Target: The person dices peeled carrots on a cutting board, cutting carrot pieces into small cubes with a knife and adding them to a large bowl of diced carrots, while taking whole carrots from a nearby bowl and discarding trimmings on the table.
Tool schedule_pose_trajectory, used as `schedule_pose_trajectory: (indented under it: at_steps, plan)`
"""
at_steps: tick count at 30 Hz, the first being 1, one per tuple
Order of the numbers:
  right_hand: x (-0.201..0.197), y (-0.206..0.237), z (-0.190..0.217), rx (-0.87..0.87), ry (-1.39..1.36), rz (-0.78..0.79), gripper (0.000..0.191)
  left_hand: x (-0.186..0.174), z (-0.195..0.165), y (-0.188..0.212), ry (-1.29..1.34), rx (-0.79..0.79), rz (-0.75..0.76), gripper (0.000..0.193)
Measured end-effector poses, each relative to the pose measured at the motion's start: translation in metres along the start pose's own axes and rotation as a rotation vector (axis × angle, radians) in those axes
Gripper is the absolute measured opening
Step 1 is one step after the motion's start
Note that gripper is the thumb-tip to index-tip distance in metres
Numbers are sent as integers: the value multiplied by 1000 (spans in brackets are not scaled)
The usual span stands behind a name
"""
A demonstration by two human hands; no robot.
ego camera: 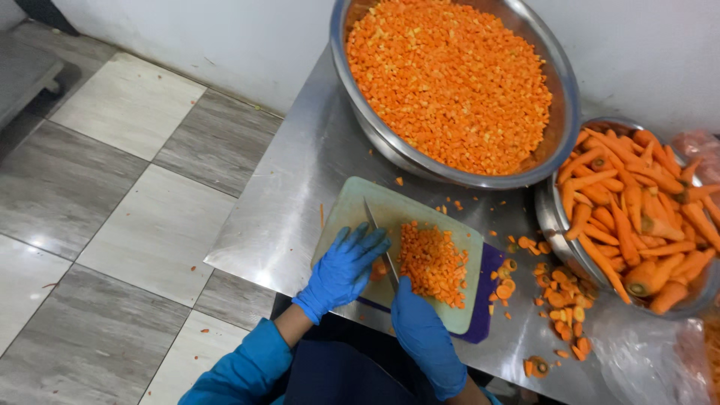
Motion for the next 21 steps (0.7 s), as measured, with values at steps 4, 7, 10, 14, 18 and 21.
schedule_pose_trajectory:
  at_steps: [4,7,10,14,18,21]
  plan:
    - [23,-29,-25,218,-248,140,46,-9,4,-2,73,29,3,69]
    - [22,-74,-13,225,-287,112,44,-21,7,1,236,67,-99,59]
    - [12,-144,32,219,-256,138,42,-29,7,3,232,78,-227,43]
    - [-3,-165,82,270,-247,184,39,-23,7,5,151,-39,-247,34]
    - [-8,-158,99,307,-270,198,36,-13,2,1,-57,-143,-245,32]
    - [3,-141,68,323,-294,201,35,-10,1,-1,59,-142,-205,47]
Point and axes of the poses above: each hand's wrist, its own y-axis away from the middle knuckle, its own x-axis out of the palm, z = x × y, the point moved 1 cm from there along -y, towards the middle knuckle, and after that the axes turned 12 degrees about z, right-handed, at the moved point
